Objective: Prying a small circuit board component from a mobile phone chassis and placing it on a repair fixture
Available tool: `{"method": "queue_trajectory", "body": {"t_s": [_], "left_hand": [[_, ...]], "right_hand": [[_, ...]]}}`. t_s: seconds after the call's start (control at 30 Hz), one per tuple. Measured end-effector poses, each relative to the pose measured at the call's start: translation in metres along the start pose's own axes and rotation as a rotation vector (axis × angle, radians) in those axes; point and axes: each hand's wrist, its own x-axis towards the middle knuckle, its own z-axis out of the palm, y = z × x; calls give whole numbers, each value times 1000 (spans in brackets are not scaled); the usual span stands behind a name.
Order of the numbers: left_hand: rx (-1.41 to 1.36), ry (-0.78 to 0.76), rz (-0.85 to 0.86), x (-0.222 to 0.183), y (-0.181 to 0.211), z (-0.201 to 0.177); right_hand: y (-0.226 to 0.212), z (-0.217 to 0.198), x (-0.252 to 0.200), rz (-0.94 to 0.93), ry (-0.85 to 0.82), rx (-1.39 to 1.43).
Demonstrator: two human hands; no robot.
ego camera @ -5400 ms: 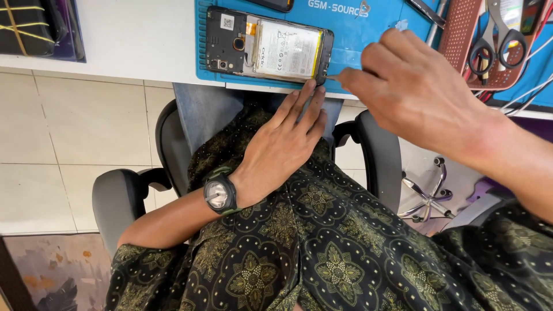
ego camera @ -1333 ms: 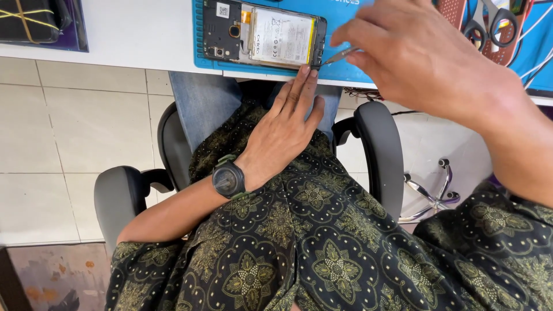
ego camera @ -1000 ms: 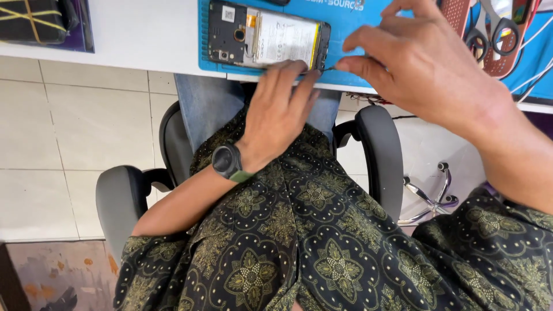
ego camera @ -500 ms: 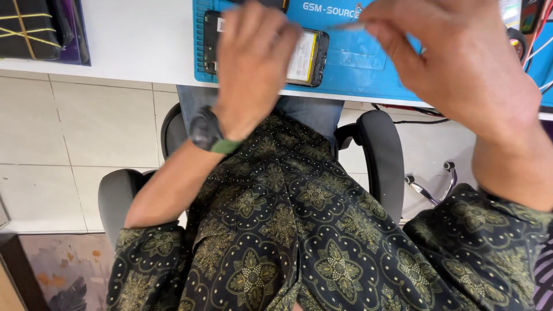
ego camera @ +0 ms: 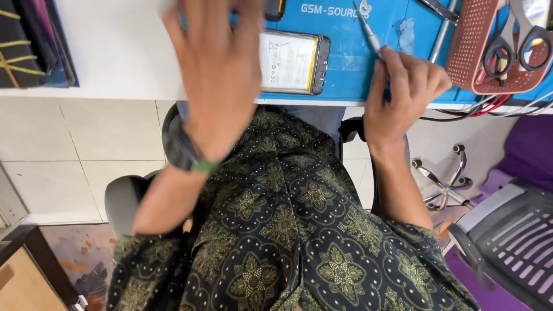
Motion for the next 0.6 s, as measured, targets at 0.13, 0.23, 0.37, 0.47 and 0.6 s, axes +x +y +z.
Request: {"method": "queue_trajectory", "body": {"t_s": [0.13,0.23,0.37,0.47,0.6], "left_hand": [[-142,-183,32,-40,36,-9],[-180,-271,88,-47,43,-19],[-210,-270,97,-51,40,-15],[-244,-283,76,-53,39,-13],[-271,-275,101,-52,34,-10]], "right_hand": [[-52,-17,6,207,-140,85],[-76,-17,12,226,-300,239],[-82,-17,23,257,-412,215],[-90,-15,28,307,-464,189],[-104,-14,42,359,-531,77]]}}
